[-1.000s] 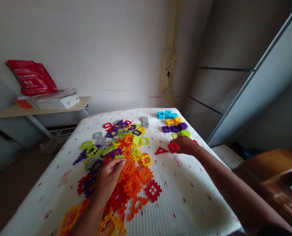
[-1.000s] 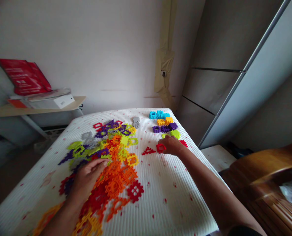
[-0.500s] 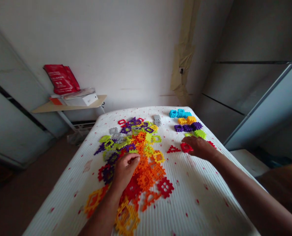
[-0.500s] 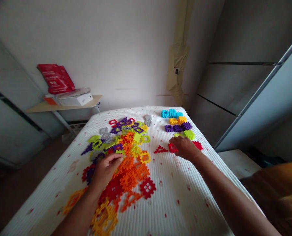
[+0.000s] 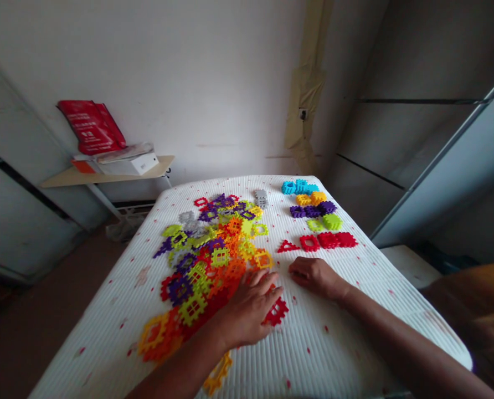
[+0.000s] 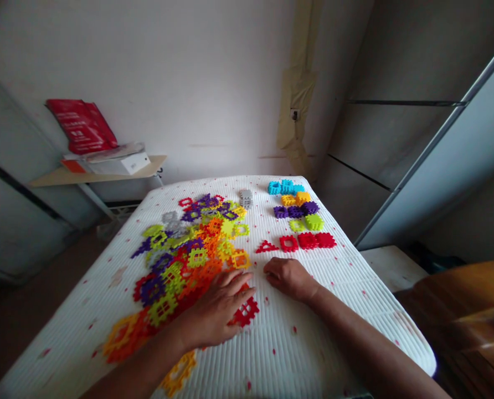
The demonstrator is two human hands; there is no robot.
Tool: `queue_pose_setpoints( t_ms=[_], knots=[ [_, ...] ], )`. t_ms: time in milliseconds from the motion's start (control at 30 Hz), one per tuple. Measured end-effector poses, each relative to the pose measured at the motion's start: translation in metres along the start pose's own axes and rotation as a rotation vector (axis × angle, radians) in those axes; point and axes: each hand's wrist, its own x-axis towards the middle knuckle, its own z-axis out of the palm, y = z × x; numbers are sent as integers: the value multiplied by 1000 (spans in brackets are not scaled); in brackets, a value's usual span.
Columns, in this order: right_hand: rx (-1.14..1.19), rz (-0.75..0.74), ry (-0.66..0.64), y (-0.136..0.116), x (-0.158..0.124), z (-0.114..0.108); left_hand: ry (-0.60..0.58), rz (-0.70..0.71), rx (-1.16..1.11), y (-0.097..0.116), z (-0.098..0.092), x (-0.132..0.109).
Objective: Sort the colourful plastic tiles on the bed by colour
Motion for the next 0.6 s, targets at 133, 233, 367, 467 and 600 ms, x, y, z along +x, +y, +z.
queue_pose_setpoints(
  t_ms=[133, 233, 367, 467, 600],
  knots=[
    [45, 29, 41, 1, -2, 6, -69, -3, 60, -1, 2, 4],
    [46, 50, 71, 1, -2, 8, -51, -7, 60, -1, 3, 6],
    [6, 38, 92, -2, -1, 11, 16, 17, 13, -4, 8, 7],
    [-20, 33, 111, -1, 0, 14, 115, -6, -92, -7, 8, 9],
    [-49, 40, 127, 2, 1, 19, 234, -124, -376, -10, -1, 8]
  ],
)
